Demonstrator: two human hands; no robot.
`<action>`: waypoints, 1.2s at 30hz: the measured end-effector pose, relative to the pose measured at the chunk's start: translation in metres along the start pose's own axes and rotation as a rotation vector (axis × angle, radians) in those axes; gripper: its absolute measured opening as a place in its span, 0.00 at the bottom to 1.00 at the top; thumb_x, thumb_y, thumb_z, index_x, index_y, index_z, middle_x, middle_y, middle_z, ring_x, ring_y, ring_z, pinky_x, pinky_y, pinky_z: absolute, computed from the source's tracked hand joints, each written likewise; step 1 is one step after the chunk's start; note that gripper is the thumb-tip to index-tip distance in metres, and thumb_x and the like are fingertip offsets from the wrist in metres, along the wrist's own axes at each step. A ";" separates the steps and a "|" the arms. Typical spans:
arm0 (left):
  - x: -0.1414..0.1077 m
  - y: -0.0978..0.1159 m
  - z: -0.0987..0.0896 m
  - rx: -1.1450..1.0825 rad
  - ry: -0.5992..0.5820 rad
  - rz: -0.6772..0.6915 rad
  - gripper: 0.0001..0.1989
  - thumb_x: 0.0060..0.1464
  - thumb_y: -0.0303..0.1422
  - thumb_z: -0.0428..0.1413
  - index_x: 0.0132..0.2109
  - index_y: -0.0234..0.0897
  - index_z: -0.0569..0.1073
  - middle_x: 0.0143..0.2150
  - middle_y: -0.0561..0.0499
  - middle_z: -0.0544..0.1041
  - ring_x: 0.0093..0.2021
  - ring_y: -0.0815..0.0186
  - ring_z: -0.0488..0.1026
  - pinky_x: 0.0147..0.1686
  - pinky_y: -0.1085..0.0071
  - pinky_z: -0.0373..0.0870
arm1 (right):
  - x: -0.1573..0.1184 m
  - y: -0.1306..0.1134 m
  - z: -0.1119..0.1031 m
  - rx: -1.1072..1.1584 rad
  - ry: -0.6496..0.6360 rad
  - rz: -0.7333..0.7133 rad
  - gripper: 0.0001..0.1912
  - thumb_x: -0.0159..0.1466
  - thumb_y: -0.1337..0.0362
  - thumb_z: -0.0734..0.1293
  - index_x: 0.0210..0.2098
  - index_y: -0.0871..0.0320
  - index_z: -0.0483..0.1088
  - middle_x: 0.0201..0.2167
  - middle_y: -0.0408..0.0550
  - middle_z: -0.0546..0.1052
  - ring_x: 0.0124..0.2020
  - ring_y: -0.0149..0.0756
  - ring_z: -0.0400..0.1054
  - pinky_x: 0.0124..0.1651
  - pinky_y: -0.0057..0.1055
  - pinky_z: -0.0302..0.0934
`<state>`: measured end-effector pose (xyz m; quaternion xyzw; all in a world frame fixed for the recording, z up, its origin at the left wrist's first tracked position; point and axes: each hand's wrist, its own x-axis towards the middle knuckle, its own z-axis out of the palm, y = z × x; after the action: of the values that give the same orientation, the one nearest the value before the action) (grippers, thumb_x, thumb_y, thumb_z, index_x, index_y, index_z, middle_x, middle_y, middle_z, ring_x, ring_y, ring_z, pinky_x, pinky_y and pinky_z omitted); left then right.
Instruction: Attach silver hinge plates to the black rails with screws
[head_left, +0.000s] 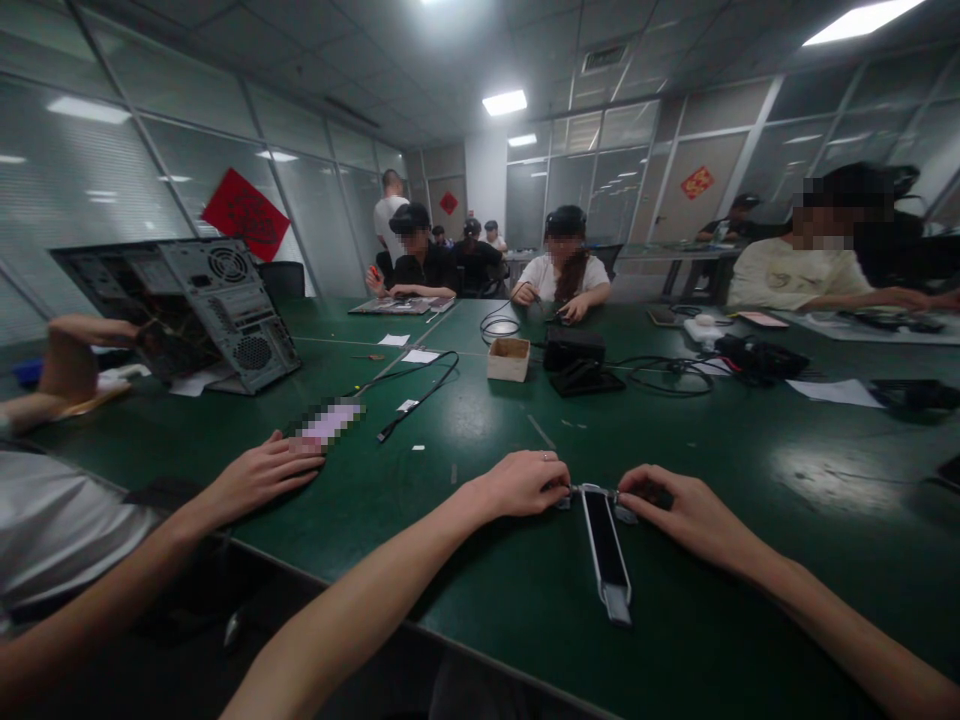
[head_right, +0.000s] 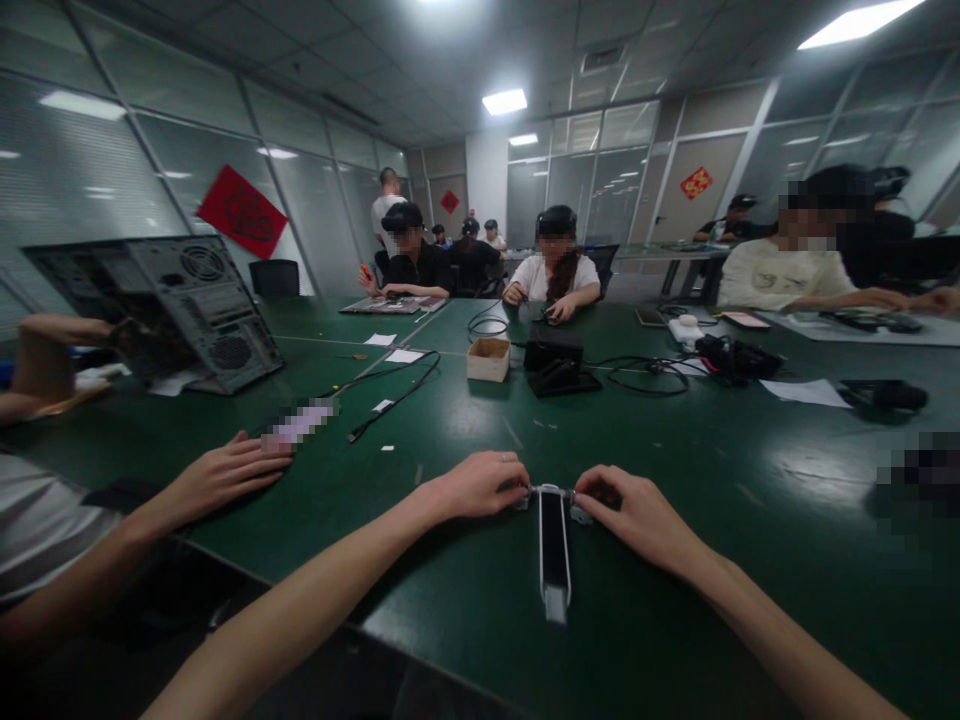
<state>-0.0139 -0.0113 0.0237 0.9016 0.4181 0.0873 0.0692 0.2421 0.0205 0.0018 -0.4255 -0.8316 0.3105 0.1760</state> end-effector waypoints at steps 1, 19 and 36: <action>0.000 0.000 0.000 -0.002 -0.003 -0.002 0.05 0.61 0.31 0.52 0.42 0.35 0.72 0.40 0.50 0.72 0.37 0.66 0.71 0.34 0.73 0.65 | 0.000 0.000 -0.001 0.003 0.005 0.006 0.15 0.62 0.51 0.63 0.41 0.53 0.71 0.40 0.47 0.75 0.41 0.41 0.69 0.41 0.36 0.65; 0.001 -0.002 0.003 0.011 0.011 0.011 0.06 0.61 0.31 0.52 0.42 0.35 0.72 0.39 0.51 0.72 0.36 0.66 0.71 0.33 0.74 0.65 | 0.000 -0.002 -0.002 -0.021 0.025 -0.013 0.15 0.61 0.50 0.63 0.39 0.52 0.73 0.40 0.48 0.76 0.41 0.43 0.69 0.41 0.38 0.65; 0.002 -0.003 0.005 -0.001 0.011 0.007 0.05 0.61 0.31 0.53 0.42 0.36 0.72 0.40 0.50 0.72 0.37 0.66 0.72 0.35 0.73 0.65 | 0.001 0.003 0.001 -0.002 0.032 -0.015 0.14 0.61 0.52 0.64 0.39 0.53 0.72 0.39 0.46 0.75 0.41 0.41 0.69 0.41 0.36 0.64</action>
<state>-0.0139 -0.0078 0.0187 0.9025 0.4154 0.0925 0.0670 0.2429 0.0224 -0.0007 -0.4245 -0.8320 0.3016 0.1911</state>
